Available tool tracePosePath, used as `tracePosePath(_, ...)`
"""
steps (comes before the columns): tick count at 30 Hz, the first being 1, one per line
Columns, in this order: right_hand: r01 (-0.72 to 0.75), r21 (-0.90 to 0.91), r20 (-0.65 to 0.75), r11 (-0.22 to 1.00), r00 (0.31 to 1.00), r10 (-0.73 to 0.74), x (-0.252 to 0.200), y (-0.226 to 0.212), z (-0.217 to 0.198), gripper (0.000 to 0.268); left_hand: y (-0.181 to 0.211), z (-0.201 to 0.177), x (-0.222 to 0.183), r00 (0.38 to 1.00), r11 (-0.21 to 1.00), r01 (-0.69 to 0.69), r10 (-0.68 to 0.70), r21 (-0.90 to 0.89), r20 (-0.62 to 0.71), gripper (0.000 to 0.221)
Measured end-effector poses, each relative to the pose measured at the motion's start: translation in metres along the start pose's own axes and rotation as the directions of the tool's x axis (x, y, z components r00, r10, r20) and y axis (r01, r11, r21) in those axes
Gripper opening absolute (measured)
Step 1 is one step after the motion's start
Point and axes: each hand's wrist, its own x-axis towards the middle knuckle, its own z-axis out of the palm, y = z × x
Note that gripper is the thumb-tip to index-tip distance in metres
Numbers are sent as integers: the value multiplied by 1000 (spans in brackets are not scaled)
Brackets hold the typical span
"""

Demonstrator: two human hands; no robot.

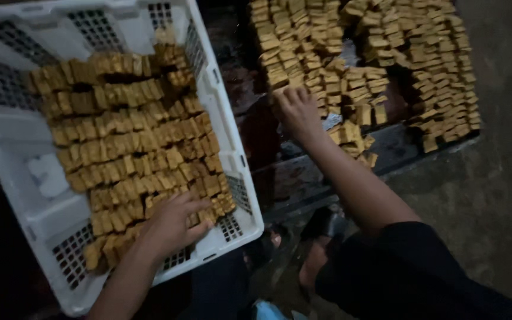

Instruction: The person sorts and stacks rectangular pieces of tempeh from a table into plastic crates by hand.

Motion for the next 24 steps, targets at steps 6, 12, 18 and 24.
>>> tracePosePath(6,-106,138,219,985,973,75,-12,-2,-10,52,5,-6,-7,997,998,-62,62,8,-44,44)
tracePosePath(12,-326,881,226,343,927,300,17,-68,-242,62,15,-10,-7,1000,989,-2,0,146,12,44)
tracePosePath(18,-526,589,619,613,782,75,-31,-195,-230,61,-4,3,-1,988,992,-121,124,37,-91,43)
tracePosePath(24,-239,328,646,914,762,-33,-33,-247,-194,54,-16,13,0,991,989,-97,106,113,-79,41)
